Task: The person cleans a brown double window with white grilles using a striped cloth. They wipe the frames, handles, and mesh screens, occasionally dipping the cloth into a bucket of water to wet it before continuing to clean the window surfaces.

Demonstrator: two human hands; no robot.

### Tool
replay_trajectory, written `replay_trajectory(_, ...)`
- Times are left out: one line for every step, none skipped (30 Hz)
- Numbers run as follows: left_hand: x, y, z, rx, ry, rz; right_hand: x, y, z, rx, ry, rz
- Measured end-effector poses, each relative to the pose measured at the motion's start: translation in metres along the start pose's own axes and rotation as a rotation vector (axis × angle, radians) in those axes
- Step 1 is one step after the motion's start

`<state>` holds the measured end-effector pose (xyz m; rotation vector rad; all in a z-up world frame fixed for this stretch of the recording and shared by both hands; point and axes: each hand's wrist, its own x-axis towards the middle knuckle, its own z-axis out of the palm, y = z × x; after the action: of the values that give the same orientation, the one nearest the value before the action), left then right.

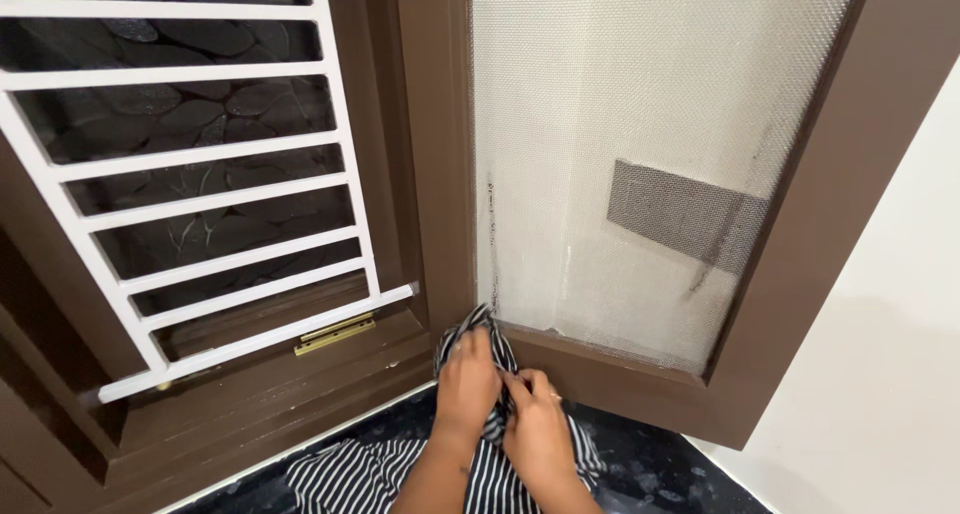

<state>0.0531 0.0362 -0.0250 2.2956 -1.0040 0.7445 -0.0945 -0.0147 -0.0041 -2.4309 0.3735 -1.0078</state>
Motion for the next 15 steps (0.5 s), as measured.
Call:
replay_trajectory(-0.011,-0.001,0.004,-0.02,0.002,-0.076,-0.003,0.002,-0.001,-0.096,0.081,-0.05)
replay_trajectory(-0.027,-0.001,0.005,-0.049,0.023,0.011,-0.005,0.004,-0.004,-0.191,0.163,-0.099)
replay_trajectory(-0.037,0.001,0.004,-0.078,0.044,0.103,-0.006,0.007,-0.008,-0.164,0.139,-0.016)
replay_trajectory(-0.042,0.008,0.003,-0.128,0.116,0.21,-0.009,0.01,-0.015,-0.135,0.115,0.068)
replay_trajectory(-0.049,0.021,0.0,-0.179,0.184,0.32,-0.012,0.012,-0.021,-0.108,0.092,0.155)
replay_trajectory(-0.047,0.034,-0.006,-0.194,0.167,0.412,-0.012,0.013,-0.027,0.055,0.194,0.147)
replay_trajectory(-0.039,0.049,-0.013,-0.212,0.15,0.508,-0.014,0.014,-0.036,0.215,0.299,0.14)
replay_trajectory(-0.027,0.066,-0.021,-0.23,0.132,0.604,-0.014,0.014,-0.046,0.375,0.404,0.13)
replay_trajectory(-0.015,0.085,-0.028,-0.199,0.157,0.656,-0.012,0.017,-0.063,0.196,0.534,0.008)
replay_trajectory(0.0,0.106,-0.037,-0.169,0.182,0.707,-0.008,0.02,-0.083,0.011,0.657,-0.114)
replay_trajectory(0.014,0.128,-0.046,-0.209,0.246,0.758,0.001,0.023,-0.105,-0.053,0.703,-0.125)
replay_trajectory(0.029,0.15,-0.055,-0.249,0.31,0.809,0.013,0.026,-0.129,-0.118,0.747,-0.135)
replay_trajectory(0.045,0.171,-0.064,-0.255,0.375,0.852,0.023,0.03,-0.154,-0.203,0.751,-0.107)
replay_trajectory(0.06,0.191,-0.071,-0.261,0.441,0.894,0.037,0.035,-0.178,-0.287,0.754,-0.078)
replay_trajectory(0.076,0.21,-0.077,-0.268,0.461,0.889,0.055,0.041,-0.201,-0.354,0.769,-0.09)
